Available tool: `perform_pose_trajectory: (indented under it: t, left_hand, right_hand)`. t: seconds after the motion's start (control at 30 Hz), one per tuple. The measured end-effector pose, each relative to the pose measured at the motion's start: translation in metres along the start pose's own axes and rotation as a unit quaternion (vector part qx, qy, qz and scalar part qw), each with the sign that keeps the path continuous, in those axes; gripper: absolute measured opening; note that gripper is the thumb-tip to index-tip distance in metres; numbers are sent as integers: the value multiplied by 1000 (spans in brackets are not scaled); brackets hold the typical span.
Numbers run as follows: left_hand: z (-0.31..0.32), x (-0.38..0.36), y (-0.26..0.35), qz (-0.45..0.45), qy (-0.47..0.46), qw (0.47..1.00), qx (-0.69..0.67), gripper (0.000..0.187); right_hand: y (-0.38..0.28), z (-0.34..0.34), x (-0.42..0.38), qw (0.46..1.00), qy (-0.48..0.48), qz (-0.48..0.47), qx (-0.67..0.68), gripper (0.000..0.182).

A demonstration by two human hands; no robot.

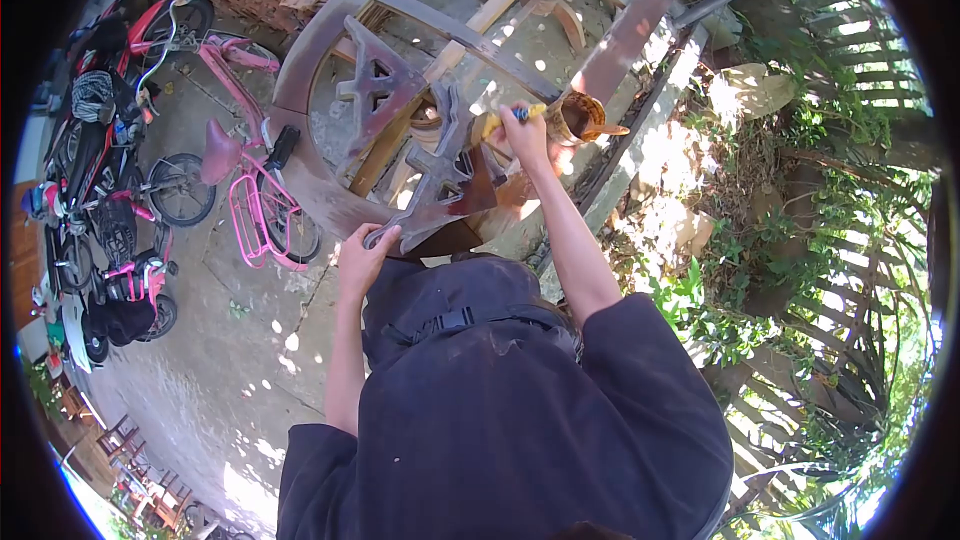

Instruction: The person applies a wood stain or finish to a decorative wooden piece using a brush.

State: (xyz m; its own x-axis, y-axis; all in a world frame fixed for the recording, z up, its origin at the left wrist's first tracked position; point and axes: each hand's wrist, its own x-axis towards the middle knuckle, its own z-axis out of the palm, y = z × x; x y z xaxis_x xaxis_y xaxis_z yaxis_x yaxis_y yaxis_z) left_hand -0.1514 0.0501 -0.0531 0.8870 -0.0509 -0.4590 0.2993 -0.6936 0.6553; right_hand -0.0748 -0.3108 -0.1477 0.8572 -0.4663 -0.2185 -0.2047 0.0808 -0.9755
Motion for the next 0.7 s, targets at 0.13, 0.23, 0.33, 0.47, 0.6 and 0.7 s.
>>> perform_pose_trajectory:
  t: [0.13,0.23,0.33,0.47,0.6,0.7]
  left_hand:
    - [-1,10,-13,-23,-23,999,4,59]
    - [-6,12,-14,-19,-49,998,-21,57]
    - [-8,14,-16,-22,-65,997,-30,55]
    - [-8,16,-23,-11,-64,997,-32,54]
    - [-6,20,-26,-7,-70,996,-51,53]
    - [-4,18,-26,-9,-60,997,-53,52]
  right_hand:
    - [-5,22,30,998,49,-19,-26,24]
    - [-1,11,14,999,43,-26,-18,25]
    - [5,-15,-45,999,13,22,-25,24]
    - [6,-34,-101,997,-3,58,-50,22]
    - [-5,-21,-84,996,29,65,-54,23]
    - [-7,-2,-29,993,22,5,-115,24]
